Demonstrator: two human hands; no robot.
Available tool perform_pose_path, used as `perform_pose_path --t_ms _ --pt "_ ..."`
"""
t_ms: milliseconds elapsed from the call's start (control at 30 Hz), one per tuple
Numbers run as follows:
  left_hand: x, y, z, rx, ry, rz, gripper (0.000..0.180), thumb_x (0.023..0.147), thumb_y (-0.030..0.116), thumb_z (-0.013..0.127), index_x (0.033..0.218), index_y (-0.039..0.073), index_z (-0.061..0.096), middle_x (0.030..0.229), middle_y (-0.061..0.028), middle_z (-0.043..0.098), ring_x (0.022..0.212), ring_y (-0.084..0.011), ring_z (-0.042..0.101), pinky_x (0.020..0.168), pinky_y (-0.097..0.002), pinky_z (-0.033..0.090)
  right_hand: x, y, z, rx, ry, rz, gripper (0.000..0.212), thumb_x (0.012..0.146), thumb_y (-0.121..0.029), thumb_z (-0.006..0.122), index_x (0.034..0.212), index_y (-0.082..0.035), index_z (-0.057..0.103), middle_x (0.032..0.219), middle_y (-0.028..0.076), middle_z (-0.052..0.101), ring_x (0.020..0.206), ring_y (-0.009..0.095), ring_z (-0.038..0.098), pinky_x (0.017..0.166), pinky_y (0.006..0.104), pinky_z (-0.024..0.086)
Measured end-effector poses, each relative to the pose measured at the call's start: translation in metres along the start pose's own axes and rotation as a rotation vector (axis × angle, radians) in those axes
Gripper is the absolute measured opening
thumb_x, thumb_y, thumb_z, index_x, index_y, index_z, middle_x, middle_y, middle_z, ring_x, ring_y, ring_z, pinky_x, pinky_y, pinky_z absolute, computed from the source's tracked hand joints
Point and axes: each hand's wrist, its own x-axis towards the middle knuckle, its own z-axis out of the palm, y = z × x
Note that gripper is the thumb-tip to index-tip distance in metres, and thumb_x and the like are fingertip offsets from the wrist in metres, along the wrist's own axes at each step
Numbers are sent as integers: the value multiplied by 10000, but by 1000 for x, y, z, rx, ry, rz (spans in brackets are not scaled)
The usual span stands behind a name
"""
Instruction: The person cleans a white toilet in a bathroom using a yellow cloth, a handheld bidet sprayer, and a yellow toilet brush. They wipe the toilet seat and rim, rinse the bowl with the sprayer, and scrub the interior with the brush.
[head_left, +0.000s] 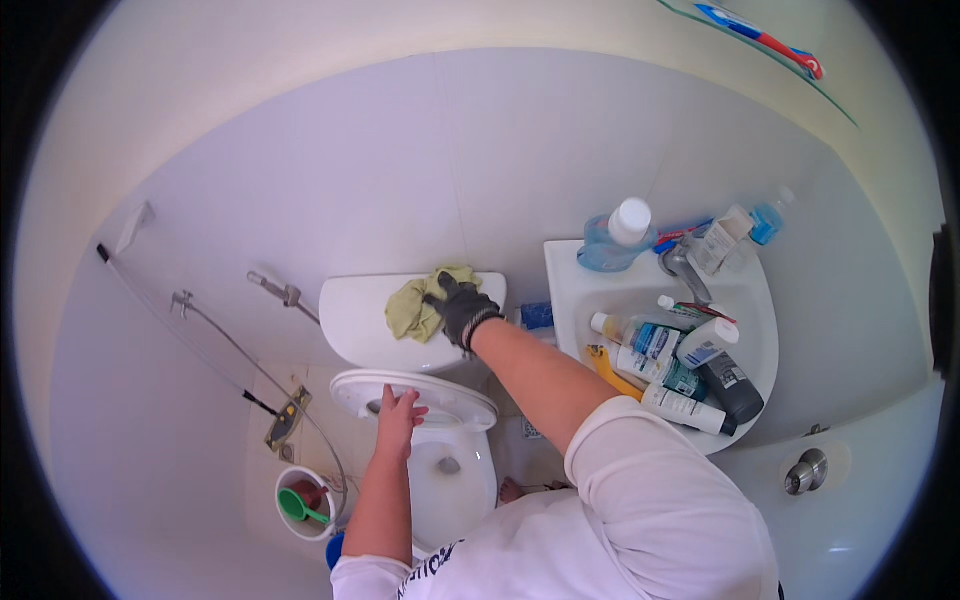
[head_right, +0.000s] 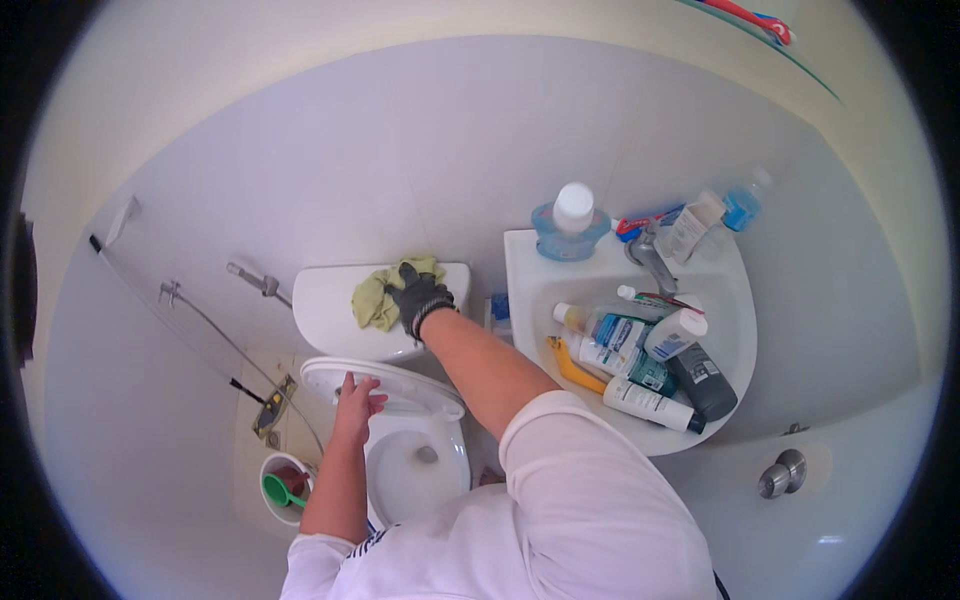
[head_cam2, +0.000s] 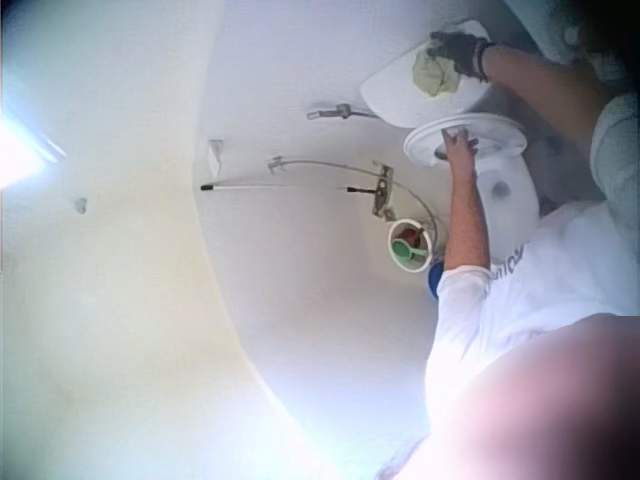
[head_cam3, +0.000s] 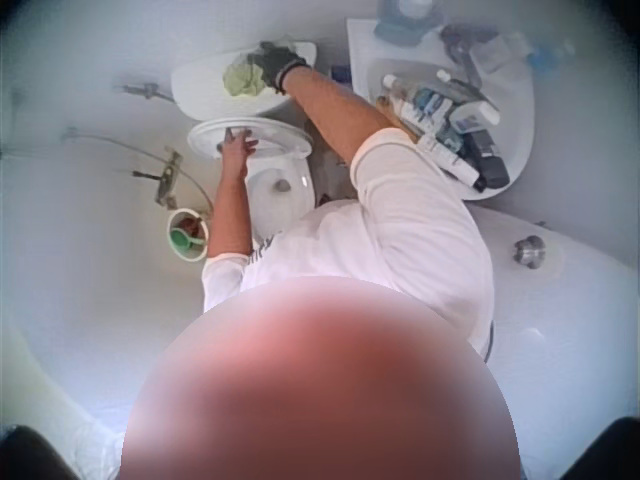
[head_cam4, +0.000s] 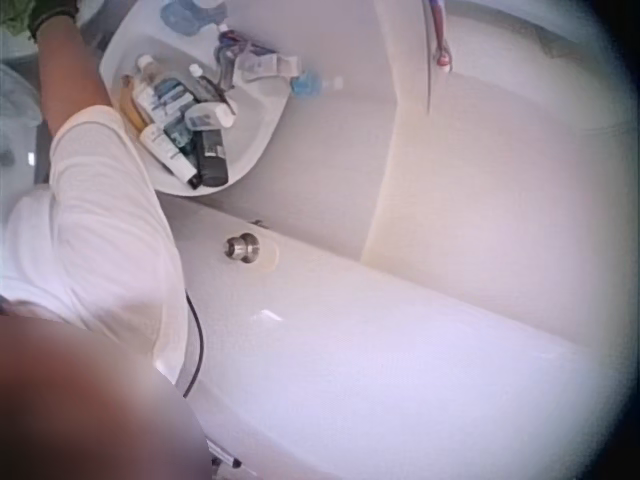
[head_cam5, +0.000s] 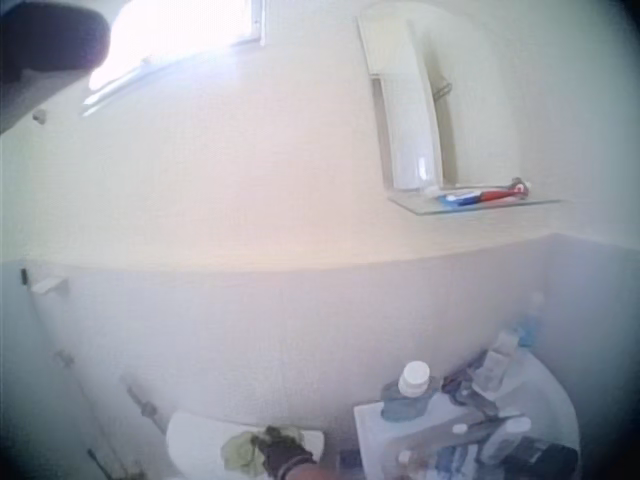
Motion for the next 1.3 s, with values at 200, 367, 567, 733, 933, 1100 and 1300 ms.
perform_pose_path --t_ms 200,367,567,733,933,1100,1300 --pt "-8 -2 -22 11 17 26 743 815 285 501 1339 49 28 1082 -160 494 764 -206 543 639 -297 438 -48 32 -77 -521 -193 -273 255 741 -185 530 986 -129 566 994 94 552 940 259 539 722 386 456" --pt "0 0 -17 1 38 44 681 819 252 494 1340 69 95 1051 -142 505 732 -191 547 608 -279 442 -99 69 -134 -629 -406 -354 207 738 -221 542 877 -83 607 855 112 598 833 270 585 673 397 476" --pt "4 11 -10 -17 80 54 604 817 264 500 1307 70 205 984 -96 522 711 -166 543 580 -263 433 -131 113 -187 -656 -358 -237 208 716 -251 574 843 -95 624 958 122 588 900 261 563 716 378 467" --pt "1 5 12 -87 201 48 551 818 289 505 1269 79 268 945 -84 519 702 -161 541 556 -247 432 -153 172 -186 -128 -301 -278 237 718 -201 579 938 -123 617 1054 75 561 932 234 538 779 351 442" --pt "-6 6 8 -195 360 91 582 830 348 481 1280 89 217 946 -97 516 694 -163 530 553 -256 436 -211 201 -239 47 170 -211 237 699 -148 613 934 -114 606 1032 73 567 878 250 545 779 356 435" --pt "-8 18 6 -159 553 145 726 819 361 502 1325 87 60 1132 -158 416 815 -239 523 635 -323 432 -286 236 -247 -27 264 234 244 685 -143 627 925 -114 597 940 77 589 847 253 551 766 344 436" --pt "10 26 -12 333 815 257 777 792 313 549 1331 37 63 1301 -189 257 1137 -292 348 900 -388 328 -312 245 -233 11 396 477 250 716 -243 591 933 -120 590 900 67 593 854 244 553 755 356 441"
